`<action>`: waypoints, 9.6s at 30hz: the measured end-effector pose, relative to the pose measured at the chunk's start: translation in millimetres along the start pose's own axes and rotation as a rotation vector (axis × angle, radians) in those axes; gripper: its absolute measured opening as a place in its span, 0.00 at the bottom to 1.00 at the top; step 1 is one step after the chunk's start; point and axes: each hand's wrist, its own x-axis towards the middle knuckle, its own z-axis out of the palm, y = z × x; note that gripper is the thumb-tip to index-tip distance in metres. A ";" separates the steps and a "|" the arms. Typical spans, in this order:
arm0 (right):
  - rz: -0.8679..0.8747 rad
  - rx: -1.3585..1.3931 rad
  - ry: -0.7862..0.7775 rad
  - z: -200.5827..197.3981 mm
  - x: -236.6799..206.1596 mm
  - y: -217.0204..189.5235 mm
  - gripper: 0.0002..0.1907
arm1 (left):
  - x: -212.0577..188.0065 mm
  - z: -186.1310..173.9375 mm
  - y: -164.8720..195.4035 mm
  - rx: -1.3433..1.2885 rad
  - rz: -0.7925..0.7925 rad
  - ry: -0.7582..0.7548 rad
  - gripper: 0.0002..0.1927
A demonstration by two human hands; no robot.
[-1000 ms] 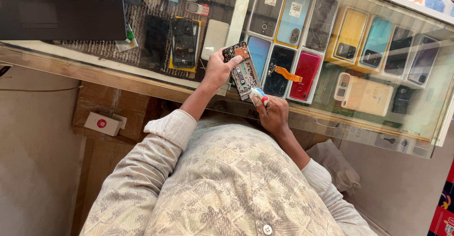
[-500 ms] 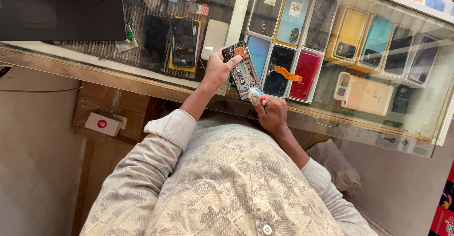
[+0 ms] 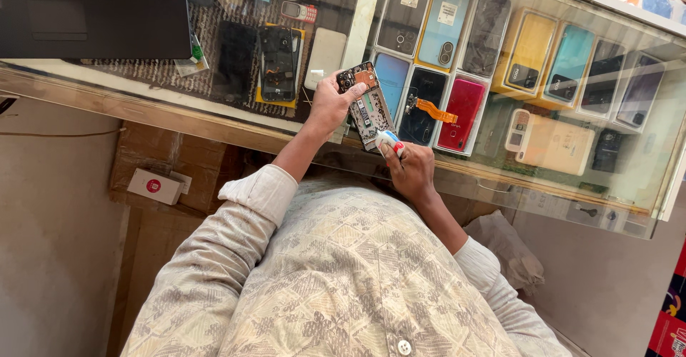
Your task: The person applies adhesive to the internal frame of a disassembled smartphone, then installs a new battery and presses it into place. The person uses tweezers to adjust a connector ribbon near the top of the phone.
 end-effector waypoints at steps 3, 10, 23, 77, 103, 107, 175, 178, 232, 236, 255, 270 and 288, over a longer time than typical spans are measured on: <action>-0.011 0.025 -0.005 -0.1 -3.7 0.2 0.20 | -0.1 0.6 0.6 -0.010 0.013 0.003 0.17; 0.012 0.007 -0.025 1.8 -6.8 2.2 0.20 | -1.0 0.9 1.4 0.008 -0.010 0.009 0.18; 0.056 0.015 -0.046 3.6 -2.2 -3.5 0.18 | 0.0 0.3 -0.2 0.012 -0.018 0.025 0.19; 0.001 0.009 -0.111 4.5 -1.7 -9.1 0.16 | -3.3 2.5 7.3 0.033 -0.026 0.015 0.17; -0.029 0.000 -0.097 3.5 13.1 -12.4 0.14 | -4.6 5.0 14.5 -0.069 -0.023 -0.017 0.11; -0.056 0.025 -0.076 3.8 14.0 -13.0 0.13 | -2.6 3.5 9.7 -0.065 -0.033 -0.017 0.10; -0.109 0.036 -0.078 7.5 45.9 -19.9 0.18 | -3.0 1.9 16.8 -0.033 0.005 -0.013 0.10; -0.119 0.044 -0.074 8.2 46.1 -21.0 0.18 | -3.7 1.5 16.2 -0.024 0.005 -0.009 0.10; -0.151 0.030 -0.016 14.6 61.9 -12.4 0.15 | 0.7 1.8 10.7 -0.027 0.016 -0.035 0.09; -0.134 0.038 -0.015 14.5 62.7 -12.8 0.15 | 2.6 1.0 7.5 -0.041 0.030 -0.048 0.09; -0.151 0.048 -0.003 17.6 62.6 -14.0 0.17 | 1.7 2.2 12.1 -0.014 0.012 -0.030 0.10; -0.115 0.045 -0.017 15.9 49.0 -11.3 0.16 | 2.4 2.8 13.5 -0.015 0.033 -0.036 0.09; -0.088 0.072 0.005 11.1 43.9 -14.0 0.21 | 4.7 2.9 19.2 -0.017 0.027 -0.036 0.11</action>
